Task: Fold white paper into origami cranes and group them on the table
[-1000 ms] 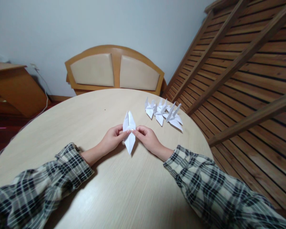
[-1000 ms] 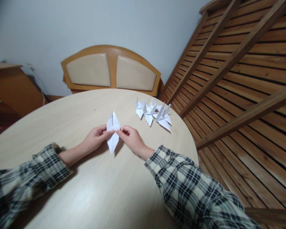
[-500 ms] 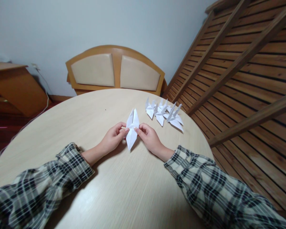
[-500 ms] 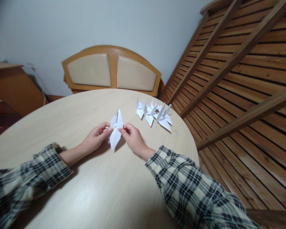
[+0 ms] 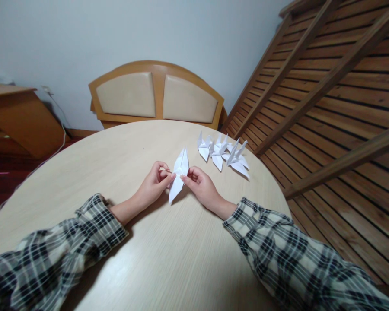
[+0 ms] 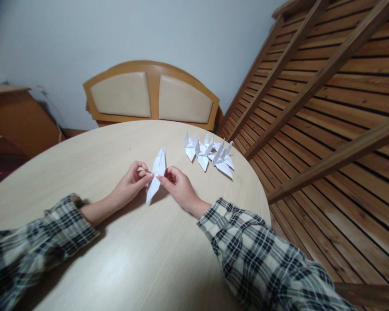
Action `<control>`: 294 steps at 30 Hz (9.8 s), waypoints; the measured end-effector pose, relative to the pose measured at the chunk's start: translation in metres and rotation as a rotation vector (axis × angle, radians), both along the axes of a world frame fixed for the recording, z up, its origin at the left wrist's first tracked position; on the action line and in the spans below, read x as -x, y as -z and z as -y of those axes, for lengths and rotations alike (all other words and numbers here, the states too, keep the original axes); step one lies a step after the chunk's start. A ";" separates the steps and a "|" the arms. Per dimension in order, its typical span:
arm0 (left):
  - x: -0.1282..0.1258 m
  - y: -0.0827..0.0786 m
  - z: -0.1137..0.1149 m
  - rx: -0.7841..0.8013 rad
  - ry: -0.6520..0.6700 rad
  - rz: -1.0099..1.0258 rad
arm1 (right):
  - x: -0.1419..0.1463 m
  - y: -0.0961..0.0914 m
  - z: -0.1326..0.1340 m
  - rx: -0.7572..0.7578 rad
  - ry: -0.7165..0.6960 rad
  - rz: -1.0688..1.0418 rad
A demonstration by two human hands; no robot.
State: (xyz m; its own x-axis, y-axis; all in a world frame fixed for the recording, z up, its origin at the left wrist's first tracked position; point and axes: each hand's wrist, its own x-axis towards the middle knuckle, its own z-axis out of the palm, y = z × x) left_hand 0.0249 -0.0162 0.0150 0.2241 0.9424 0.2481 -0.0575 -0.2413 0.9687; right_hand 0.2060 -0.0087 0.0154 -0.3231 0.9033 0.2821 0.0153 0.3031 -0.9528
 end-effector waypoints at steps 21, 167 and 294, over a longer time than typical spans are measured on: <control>0.004 0.001 -0.001 0.012 -0.074 -0.184 | -0.002 0.000 0.001 -0.052 -0.067 -0.018; 0.002 -0.006 0.002 0.089 0.051 -0.181 | -0.001 -0.001 0.003 -0.139 -0.006 0.133; 0.003 -0.009 0.010 -0.203 0.056 -0.111 | -0.002 -0.003 0.006 -0.037 -0.101 0.167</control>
